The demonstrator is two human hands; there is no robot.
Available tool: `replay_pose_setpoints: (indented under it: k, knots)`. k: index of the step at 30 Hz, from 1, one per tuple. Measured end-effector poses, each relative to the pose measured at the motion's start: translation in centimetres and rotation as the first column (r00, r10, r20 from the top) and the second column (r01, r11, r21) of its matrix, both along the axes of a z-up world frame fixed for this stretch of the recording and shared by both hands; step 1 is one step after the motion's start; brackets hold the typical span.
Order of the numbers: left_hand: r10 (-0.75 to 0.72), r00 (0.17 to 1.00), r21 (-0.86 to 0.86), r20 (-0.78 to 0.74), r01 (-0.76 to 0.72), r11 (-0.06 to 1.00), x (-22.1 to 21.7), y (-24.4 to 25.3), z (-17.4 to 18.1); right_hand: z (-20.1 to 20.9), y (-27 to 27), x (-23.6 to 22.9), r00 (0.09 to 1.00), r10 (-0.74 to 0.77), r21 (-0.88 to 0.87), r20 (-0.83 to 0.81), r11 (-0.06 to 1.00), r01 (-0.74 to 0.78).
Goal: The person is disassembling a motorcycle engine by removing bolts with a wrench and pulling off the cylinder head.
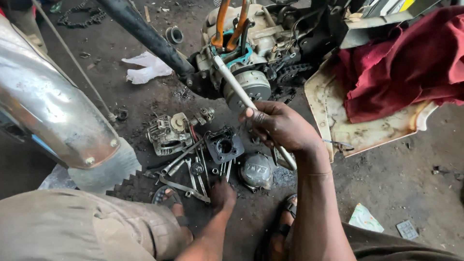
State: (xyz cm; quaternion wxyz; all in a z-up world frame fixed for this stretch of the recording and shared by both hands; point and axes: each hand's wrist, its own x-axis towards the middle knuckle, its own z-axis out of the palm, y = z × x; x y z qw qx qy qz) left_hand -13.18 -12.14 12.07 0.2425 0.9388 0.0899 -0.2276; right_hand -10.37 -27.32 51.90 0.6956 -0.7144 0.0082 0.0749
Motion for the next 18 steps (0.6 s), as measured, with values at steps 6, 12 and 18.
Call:
replay_pose_setpoints:
  k: [6,12,18]
  knots:
    - [-0.131,0.987,0.107,-0.098,0.142,0.984,2.3,0.1,2.1,0.2,-0.3,0.3,1.000,-0.021,0.031,0.024,0.999,0.020]
    - [-0.271,0.952,0.074,-0.142,0.283,0.956,6.5,-0.2,2.3,0.3,-0.4,0.2,0.999,-0.047,0.088,0.004,0.995,0.047]
    - [-0.505,0.841,0.135,-0.196,0.533,0.835,11.2,2.5,21.5,1.0,-0.8,-0.1,0.999,-0.016,0.106,0.038,0.994,0.012]
